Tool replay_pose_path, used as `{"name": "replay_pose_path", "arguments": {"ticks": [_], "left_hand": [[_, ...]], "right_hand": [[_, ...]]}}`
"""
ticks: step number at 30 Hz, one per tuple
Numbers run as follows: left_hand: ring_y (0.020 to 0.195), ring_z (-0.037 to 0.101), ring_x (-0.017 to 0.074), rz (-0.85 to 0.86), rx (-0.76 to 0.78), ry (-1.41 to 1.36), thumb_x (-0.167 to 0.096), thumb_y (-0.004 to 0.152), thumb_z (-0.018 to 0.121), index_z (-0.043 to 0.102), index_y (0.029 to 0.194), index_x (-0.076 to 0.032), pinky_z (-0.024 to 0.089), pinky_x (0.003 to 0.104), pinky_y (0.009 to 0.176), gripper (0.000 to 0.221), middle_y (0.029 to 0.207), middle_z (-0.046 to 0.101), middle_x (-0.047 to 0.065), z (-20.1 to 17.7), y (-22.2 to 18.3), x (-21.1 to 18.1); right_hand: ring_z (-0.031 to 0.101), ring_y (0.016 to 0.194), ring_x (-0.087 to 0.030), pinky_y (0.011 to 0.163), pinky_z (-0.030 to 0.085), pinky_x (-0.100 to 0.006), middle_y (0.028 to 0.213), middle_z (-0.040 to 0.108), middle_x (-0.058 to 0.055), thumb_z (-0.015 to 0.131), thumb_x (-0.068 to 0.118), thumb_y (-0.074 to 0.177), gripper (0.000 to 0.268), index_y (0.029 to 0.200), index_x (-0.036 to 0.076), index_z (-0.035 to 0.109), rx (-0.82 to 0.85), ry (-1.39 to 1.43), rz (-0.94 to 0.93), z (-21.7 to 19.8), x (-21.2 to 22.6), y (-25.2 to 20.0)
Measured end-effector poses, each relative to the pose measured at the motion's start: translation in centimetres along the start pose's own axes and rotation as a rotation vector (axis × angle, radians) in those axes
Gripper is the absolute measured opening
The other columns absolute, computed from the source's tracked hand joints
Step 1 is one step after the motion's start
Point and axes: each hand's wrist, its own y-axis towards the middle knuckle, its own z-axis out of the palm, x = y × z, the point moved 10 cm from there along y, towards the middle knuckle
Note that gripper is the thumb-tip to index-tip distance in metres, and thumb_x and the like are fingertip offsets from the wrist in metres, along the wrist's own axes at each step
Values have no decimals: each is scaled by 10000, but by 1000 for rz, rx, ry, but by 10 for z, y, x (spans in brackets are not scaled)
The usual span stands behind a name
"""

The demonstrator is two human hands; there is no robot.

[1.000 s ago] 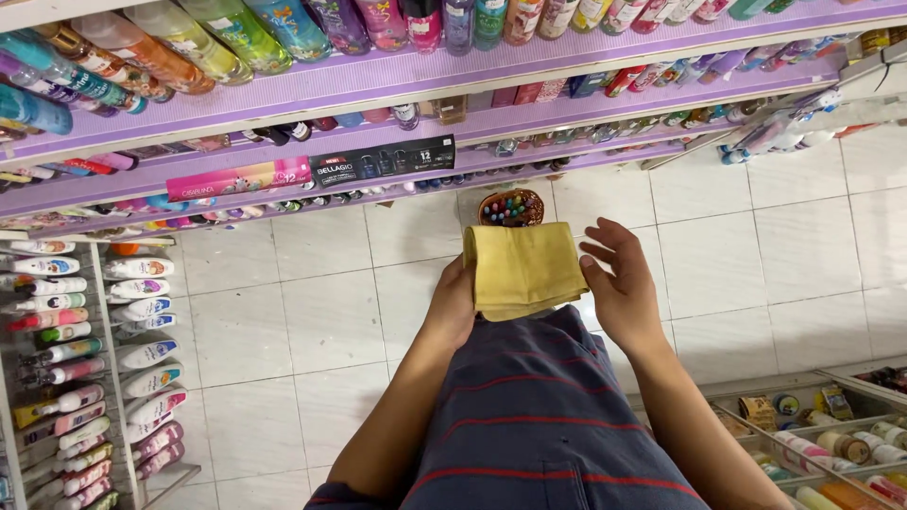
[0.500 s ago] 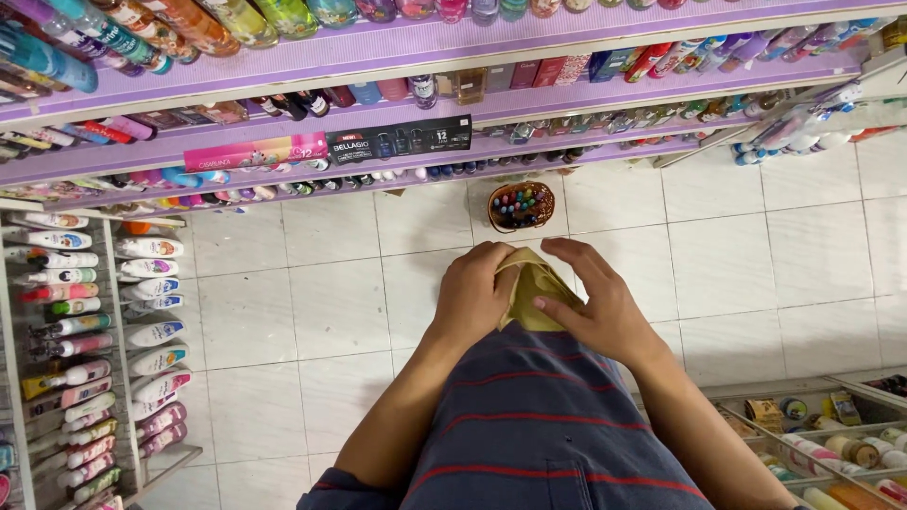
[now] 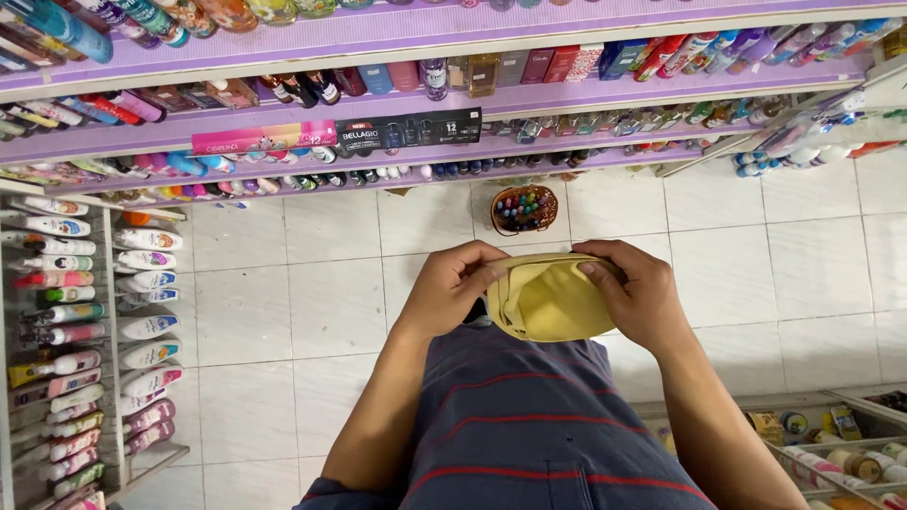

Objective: Wiping down a store shelf and then cleaning a small pink product bottle with a yellow cloth while sitting on the floor.

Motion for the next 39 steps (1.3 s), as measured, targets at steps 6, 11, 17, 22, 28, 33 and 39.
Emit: {"name": "replay_pose_path", "arguments": {"ticks": [6, 11, 17, 22, 28, 33, 39], "left_hand": [[687, 593, 67, 54, -96, -67, -133, 1004, 643, 773, 955, -73, 511, 235, 607, 151, 636, 656, 68, 1, 2, 6], [686, 568, 124, 225, -65, 38, -93, 1012, 624, 744, 948, -61, 479, 277, 629, 140, 689, 597, 74, 9, 6, -25], [707, 587, 149, 338, -59, 141, -83, 1030, 596, 737, 969, -80, 482, 295, 653, 154, 744, 592, 53, 15, 6, -59], [655, 553, 166, 335, -67, 114, -91, 1054, 561, 728, 1039, -74, 476, 316, 641, 169, 732, 582, 84, 14, 1, -67], [689, 494, 113, 243, -199, 130, -110, 1055, 514, 691, 1027, -52, 473, 303, 626, 189, 677, 542, 35, -32, -4, -44], [587, 476, 171, 227, -405, 286, -106, 1050, 518, 683, 966, -70, 464, 337, 572, 188, 586, 487, 98, -84, -14, -62], [696, 512, 195, 339, -556, 346, -122, 1094, 487, 652, 999, -63, 482, 359, 689, 200, 697, 529, 112, -123, -14, -76]], "right_hand": [[670, 1118, -413, 907, 547, -494, 1187, 682, -166, 790, 54, 887, 354, 1232, 29, 710, -79, -81, -209, -3, 48, 14], [673, 1164, -385, 956, 536, -464, 1180, 708, -135, 793, 106, 887, 371, 1242, 38, 713, 20, 14, -335, 9, 75, 20], [652, 1204, -381, 981, 502, -476, 1225, 708, -109, 774, 157, 912, 395, 1281, 47, 689, 59, -31, -449, 29, 82, 32], [693, 1018, -399, 827, 542, -523, 1095, 713, -136, 742, 71, 866, 343, 1208, 57, 713, 121, -196, -420, 61, 53, 33], [732, 967, -427, 856, 579, -493, 997, 768, -169, 660, -82, 816, 379, 1150, 63, 765, 169, -63, -52, 67, -47, 39], [732, 977, -382, 869, 590, -481, 1029, 781, -88, 600, -46, 918, 398, 1190, 179, 783, 109, -290, 38, 34, -55, 47], [716, 1053, -366, 885, 590, -511, 1086, 771, -43, 573, 17, 961, 455, 1276, 304, 733, 93, -480, 19, 2, -77, 74]]}}
